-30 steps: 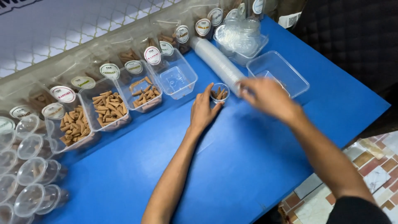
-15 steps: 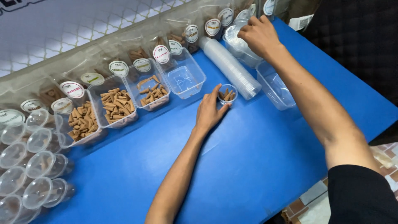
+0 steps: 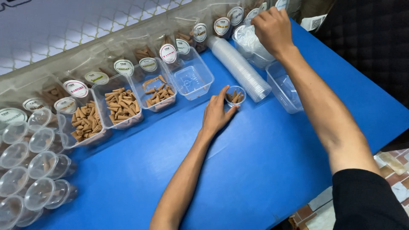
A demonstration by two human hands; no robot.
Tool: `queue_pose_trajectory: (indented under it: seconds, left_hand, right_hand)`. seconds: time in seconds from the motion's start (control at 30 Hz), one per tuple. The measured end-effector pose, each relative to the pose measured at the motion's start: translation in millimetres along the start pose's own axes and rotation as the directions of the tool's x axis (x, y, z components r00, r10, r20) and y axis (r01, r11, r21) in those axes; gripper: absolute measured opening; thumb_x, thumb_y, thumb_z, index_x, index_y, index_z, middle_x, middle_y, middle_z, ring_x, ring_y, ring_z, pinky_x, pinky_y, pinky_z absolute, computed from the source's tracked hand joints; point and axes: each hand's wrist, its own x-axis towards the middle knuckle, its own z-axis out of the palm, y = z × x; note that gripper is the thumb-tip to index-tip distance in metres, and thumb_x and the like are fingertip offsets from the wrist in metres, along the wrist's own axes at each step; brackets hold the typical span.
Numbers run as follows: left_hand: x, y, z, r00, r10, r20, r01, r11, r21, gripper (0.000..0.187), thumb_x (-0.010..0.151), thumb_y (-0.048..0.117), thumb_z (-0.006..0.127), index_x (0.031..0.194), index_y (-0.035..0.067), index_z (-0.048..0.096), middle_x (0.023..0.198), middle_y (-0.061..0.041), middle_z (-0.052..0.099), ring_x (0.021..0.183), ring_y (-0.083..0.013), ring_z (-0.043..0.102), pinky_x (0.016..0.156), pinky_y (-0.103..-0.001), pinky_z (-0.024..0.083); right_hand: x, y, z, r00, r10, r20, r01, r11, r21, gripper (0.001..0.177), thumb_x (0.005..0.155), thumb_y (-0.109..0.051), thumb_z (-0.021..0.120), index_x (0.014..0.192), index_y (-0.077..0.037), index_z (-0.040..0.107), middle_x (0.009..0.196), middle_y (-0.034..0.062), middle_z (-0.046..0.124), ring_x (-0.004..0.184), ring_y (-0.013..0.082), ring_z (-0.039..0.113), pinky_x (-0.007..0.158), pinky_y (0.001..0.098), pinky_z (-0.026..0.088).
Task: Packaging small incense sticks into individual plastic cups and sealing them with lids.
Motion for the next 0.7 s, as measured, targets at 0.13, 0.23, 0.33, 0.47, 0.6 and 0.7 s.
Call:
queue_pose_trajectory:
  seconds: [0.13, 0.23, 0.33, 0.47, 0.6, 0.7]
  left_hand:
    - [-3.0, -7.5, 2.5, 0.999, -0.050, 0.003, 0.050, 0.998, -0.038, 0.079, 0.089, 0.043, 0.074, 0.155, 0.016, 0.038, 0.118, -0.015, 0.066, 0.109, -0.0314, 0.061, 0.084, -0.045, 0.052]
    - [-6.7, -13.7, -0.6, 1.000, -0.014, -0.025, 0.012, 0.993, -0.115, 0.080, 0.088, 0.039, 0.077, 0.154, 0.015, 0.039, 0.125, -0.014, 0.066, 0.113, -0.0295, 0.062, 0.092, -0.040, 0.050]
    - [-16.5, -16.2, -12.2, 0.999, -0.045, -0.026, 0.040, 0.987, -0.155, 0.079, 0.087, 0.036, 0.077, 0.153, 0.014, 0.039, 0.128, -0.016, 0.067, 0.116, -0.0312, 0.062, 0.098, -0.040, 0.048]
    - [-47.2, -28.0, -34.1, 0.994, -0.033, -0.101, 0.021, 0.993, -0.117, 0.081, 0.086, 0.031, 0.082, 0.155, 0.016, 0.042, 0.122, -0.020, 0.070, 0.126, -0.0396, 0.061, 0.107, -0.052, 0.048]
    - [-89.5, -51.4, -72.8, 0.986, -0.079, -0.148, 0.077, 0.997, -0.023, 0.081, 0.085, 0.031, 0.083, 0.154, 0.017, 0.042, 0.124, -0.019, 0.070, 0.128, -0.0381, 0.059, 0.108, -0.052, 0.048]
    - [-114.9, -76.0, -100.0, 0.963, -0.123, -0.241, 0.139, 0.989, 0.051, 0.084, 0.083, 0.031, 0.085, 0.155, 0.020, 0.043, 0.124, -0.016, 0.070, 0.127, -0.0348, 0.060, 0.108, -0.049, 0.048]
  right_hand:
    - [2.5, -23.6, -41.9, 0.989, 0.137, 0.050, -0.145, 0.961, 0.235, 0.008, 0.099, -0.007, 0.081, 0.103, -0.013, 0.077, 0.096, 0.0006, 0.075, 0.092, 0.0234, 0.062, 0.070, 0.0371, 0.045]
    - [1.9, -57.6, -75.2, 0.957, 0.276, 0.094, -0.282, 0.797, 0.534, 0.006, 0.098, 0.002, 0.073, 0.102, -0.002, 0.076, 0.094, 0.0128, 0.073, 0.086, 0.0267, 0.062, 0.073, 0.0383, 0.047]
    - [-6.8, -100.2, -102.8, 0.880, 0.407, 0.243, -0.454, 0.574, 0.682, 0.005, 0.102, -0.002, 0.067, 0.101, -0.003, 0.072, 0.090, 0.0099, 0.069, 0.081, 0.0188, 0.061, 0.068, 0.0297, 0.048]
    - [-21.9, -162.3, -115.6, 0.695, 0.543, 0.471, -0.613, 0.104, 0.783, 0.009, 0.100, -0.006, 0.070, 0.105, -0.009, 0.076, 0.081, 0.0087, 0.068, 0.076, 0.0191, 0.064, 0.070, 0.0315, 0.051]
    - [-24.6, -224.3, -104.3, 0.620, 0.465, 0.632, -0.624, -0.195, 0.756, 0.011, 0.100, -0.007, 0.066, 0.106, -0.008, 0.075, 0.074, 0.0057, 0.064, 0.073, 0.0134, 0.060, 0.069, 0.0273, 0.049]
    - [-14.1, -262.7, -90.9, 0.607, 0.360, 0.708, -0.633, -0.319, 0.705, 0.010, 0.100, -0.010, 0.067, 0.107, -0.008, 0.075, 0.071, 0.0061, 0.065, 0.064, 0.0121, 0.061, 0.059, 0.0231, 0.050]
